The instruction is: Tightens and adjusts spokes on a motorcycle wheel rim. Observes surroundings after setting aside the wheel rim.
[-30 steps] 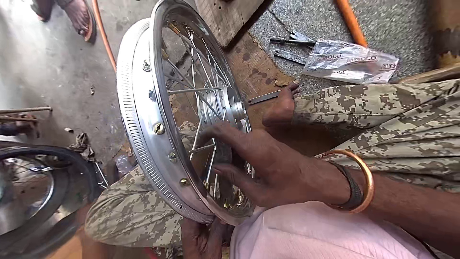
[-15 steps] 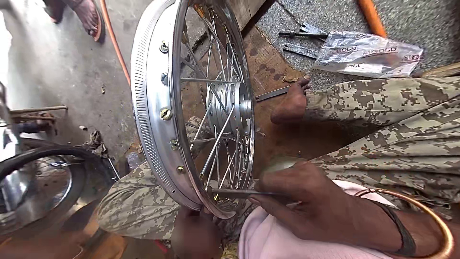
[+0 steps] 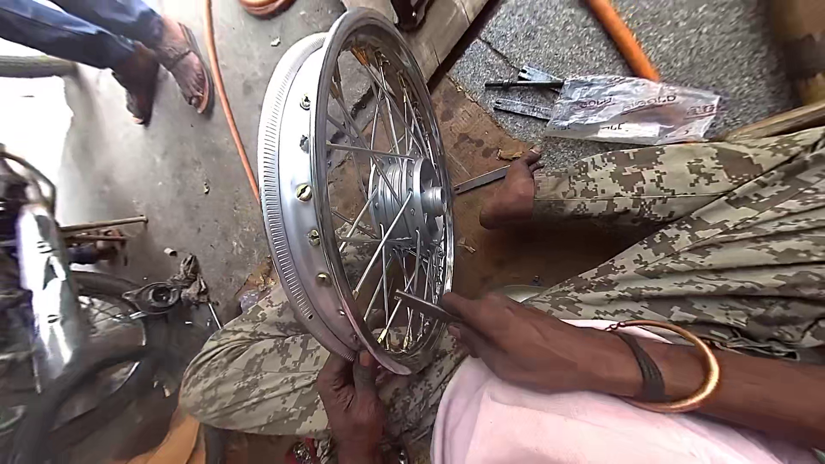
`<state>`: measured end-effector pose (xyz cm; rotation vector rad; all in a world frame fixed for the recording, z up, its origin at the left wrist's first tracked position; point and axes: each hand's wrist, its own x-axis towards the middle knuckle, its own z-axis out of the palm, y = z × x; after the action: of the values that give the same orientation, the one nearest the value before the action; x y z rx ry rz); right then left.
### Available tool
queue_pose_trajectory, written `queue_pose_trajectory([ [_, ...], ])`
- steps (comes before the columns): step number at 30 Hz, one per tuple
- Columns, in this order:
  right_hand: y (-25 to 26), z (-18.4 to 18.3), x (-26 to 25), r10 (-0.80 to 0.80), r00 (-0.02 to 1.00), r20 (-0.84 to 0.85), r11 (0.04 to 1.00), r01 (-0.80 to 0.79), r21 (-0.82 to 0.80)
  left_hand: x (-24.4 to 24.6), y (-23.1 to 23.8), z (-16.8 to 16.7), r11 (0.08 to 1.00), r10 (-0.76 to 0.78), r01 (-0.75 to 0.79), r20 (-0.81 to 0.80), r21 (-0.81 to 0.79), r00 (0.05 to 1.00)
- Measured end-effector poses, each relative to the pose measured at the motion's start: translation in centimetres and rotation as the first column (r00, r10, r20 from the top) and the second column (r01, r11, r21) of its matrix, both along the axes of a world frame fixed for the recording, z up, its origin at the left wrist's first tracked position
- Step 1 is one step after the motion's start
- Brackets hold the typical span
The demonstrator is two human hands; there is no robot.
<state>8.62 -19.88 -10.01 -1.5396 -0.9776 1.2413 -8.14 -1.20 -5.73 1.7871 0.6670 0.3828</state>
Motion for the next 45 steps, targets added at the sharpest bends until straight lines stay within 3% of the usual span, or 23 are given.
queue_pose_trajectory([
  [2,-0.1,0.7,0.5,-0.017,0.986,0.164,0.995,0.000,0.103,0.1,-0.1,0.0,1.000,-0.007,0.007,0.005,0.002,1.000],
  [4,0.2,1.9,1.9,0.012,0.985,0.170,0.988,-0.038,0.150,0.3,0.0,-0.1,1.000,-0.018,0.018,0.017,-0.010,1.000],
  [7,1.8,2.9,5.3,0.038,0.999,0.017,0.974,-0.040,0.222,0.4,0.2,-0.3,0.999,-0.018,0.019,0.041,-0.032,0.999],
  [10,5.0,4.4,9.1,0.170,0.983,-0.073,0.974,-0.156,0.163,0.2,0.1,-0.5,0.999,-0.009,0.011,0.038,-0.037,0.999],
  [16,11.5,5.1,12.9,0.441,0.816,-0.375,0.895,-0.434,0.107,-0.2,0.3,-0.8,0.994,0.034,-0.028,0.058,-0.103,0.998],
  [18,11.3,6.0,12.6,0.425,0.855,-0.297,0.904,-0.415,0.100,0.0,0.3,-1.0,0.987,0.087,-0.073,0.097,-0.144,0.991],
  [21,6.5,5.7,8.4,0.192,0.979,0.063,0.957,-0.201,0.208,0.0,0.4,-0.8,0.987,0.097,-0.081,0.112,-0.141,0.989],
  [23,3.0,4.3,3.8,0.095,0.954,0.285,0.977,-0.144,0.156,0.3,0.1,-0.8,0.990,0.091,-0.077,0.116,-0.116,0.989],
  [25,1.5,3.2,0.1,0.137,0.937,0.321,0.987,-0.157,0.038,0.4,-0.3,-0.8,0.994,0.065,-0.055,0.110,-0.097,0.992],
  [28,0.7,2.3,-1.5,0.035,0.966,0.257,0.997,-0.052,0.059,0.7,-0.3,-0.9,0.998,0.031,-0.025,0.101,-0.062,0.994],
  [31,0.6,2.3,-1.6,0.017,0.999,0.045,1.000,-0.018,0.020,0.4,0.0,-0.6,0.999,-0.002,0.005,0.068,-0.048,0.998],
  [35,1.4,2.4,0.7,-0.094,0.979,0.180,0.977,0.056,0.207,-0.1,0.5,-1.1,0.999,0.014,-0.011,0.077,-0.049,0.997],
  [38,4.1,3.6,5.5,0.032,0.992,0.124,0.962,-0.064,0.265,-0.3,0.4,-1.1,0.998,-0.003,0.007,0.062,-0.062,0.998],
  [41,8.0,5.0,10.1,0.277,0.950,-0.144,0.954,-0.254,0.158,-0.3,0.1,-1.2,0.997,-0.019,0.023,0.063,-0.067,0.998],
  [45,10.8,5.8,12.0,0.375,0.849,-0.372,0.924,-0.375,0.075,-0.2,0.5,-1.6,0.996,0.015,-0.008,0.085,-0.085,0.996],
])
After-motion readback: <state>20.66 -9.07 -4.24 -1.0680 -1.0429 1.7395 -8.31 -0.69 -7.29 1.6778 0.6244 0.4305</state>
